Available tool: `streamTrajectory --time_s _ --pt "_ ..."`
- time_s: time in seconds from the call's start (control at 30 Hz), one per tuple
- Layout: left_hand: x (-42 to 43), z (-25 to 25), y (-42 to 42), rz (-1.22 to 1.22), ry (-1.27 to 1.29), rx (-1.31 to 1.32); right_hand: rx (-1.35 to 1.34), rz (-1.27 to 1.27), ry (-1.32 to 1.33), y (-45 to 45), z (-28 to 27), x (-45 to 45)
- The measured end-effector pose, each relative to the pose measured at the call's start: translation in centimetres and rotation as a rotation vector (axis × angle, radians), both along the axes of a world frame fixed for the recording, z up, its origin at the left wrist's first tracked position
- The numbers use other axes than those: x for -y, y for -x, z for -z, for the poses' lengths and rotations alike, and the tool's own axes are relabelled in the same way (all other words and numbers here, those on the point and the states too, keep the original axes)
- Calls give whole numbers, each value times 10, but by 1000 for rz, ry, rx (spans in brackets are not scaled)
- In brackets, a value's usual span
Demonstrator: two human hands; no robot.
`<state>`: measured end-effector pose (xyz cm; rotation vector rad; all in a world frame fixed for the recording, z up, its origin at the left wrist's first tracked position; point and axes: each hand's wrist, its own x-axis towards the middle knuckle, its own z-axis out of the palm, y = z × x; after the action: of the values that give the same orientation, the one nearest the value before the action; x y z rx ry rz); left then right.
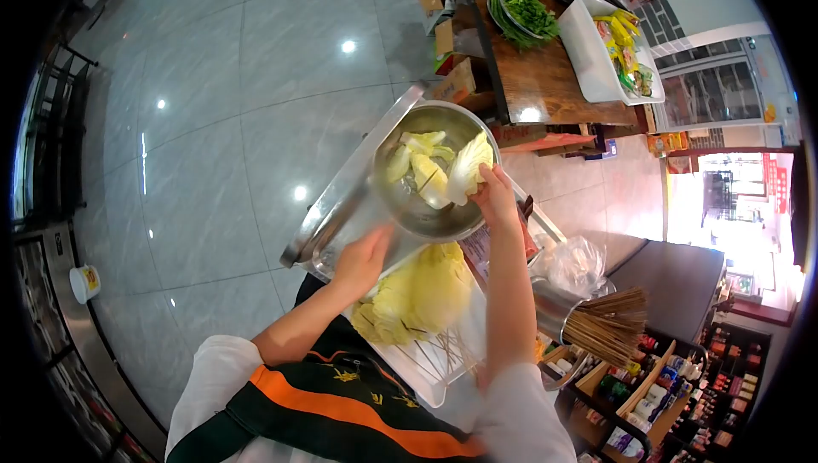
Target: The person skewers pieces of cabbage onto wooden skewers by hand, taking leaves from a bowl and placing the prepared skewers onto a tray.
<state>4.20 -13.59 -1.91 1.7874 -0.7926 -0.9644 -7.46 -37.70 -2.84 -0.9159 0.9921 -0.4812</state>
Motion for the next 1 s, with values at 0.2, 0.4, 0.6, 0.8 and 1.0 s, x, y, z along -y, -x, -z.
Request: streamTrajectory --time_s 0.2,0.4,0.6,0.8,1.0 --pt "10 -9 6 143 -150 67 249 182 -362 6 19 -6" --pt "8 -3 8 160 -153 120 305 138 -312 6 21 -20" --pt "6 -11 5 148 -130 136 302 89 -229 1 -10 -28" --pt "7 -19 4 157 -131 117 229 52 -46 2 -15 -29" --pt "10 -14 15 129 -91 -5 224 69 44 5 -11 -36"
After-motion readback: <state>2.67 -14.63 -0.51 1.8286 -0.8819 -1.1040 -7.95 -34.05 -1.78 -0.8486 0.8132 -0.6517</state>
